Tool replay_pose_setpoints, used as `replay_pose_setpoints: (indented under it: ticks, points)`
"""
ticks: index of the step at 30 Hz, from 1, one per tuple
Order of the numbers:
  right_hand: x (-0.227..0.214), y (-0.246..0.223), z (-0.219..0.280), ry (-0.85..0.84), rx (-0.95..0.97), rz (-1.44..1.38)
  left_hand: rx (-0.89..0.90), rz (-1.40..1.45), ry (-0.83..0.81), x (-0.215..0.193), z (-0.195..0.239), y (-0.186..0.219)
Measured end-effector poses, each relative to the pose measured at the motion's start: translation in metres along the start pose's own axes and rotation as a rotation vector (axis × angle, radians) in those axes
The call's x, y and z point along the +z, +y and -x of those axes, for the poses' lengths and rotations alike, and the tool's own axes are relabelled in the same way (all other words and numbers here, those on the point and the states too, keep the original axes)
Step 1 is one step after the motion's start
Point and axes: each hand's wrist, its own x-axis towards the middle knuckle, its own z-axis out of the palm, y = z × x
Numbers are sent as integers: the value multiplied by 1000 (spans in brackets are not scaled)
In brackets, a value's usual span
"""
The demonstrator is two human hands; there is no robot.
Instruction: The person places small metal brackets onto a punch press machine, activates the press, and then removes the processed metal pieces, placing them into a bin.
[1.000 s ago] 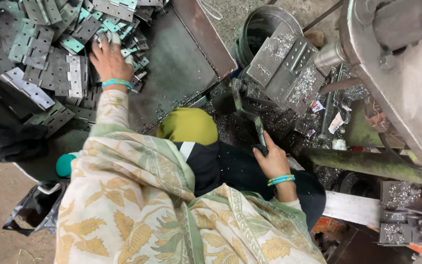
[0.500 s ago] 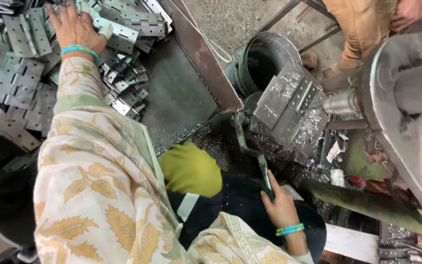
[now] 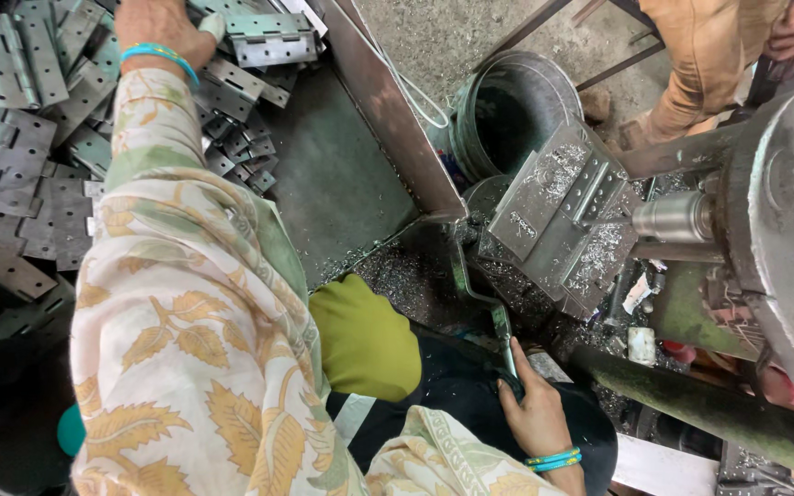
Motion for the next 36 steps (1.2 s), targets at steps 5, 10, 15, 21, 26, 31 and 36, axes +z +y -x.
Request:
replay_pose_setpoints:
  ticks: [5,10,15,21,26,31,36]
  points:
    - [1,3,1,-14,55,45,91,-32,-53,-21,27,36]
    - [6,12,4,30,-48,-8,202,-141,-180,-20,76,96]
    - [10,23,4,88,-171,-20,283,-143,-311,-28,145,142]
    - [13,30,6,108,-201,-18,372,-145,-319,-12,215,187]
    - [9,29,11,85,-196,-32,297,111,-69,-32,236,177]
    - [6,24,13,61,-156,-21,380,97,-190,-30,272,184]
    - [6,25,13,49,-138,-2,304,-70,-266,3,280,178]
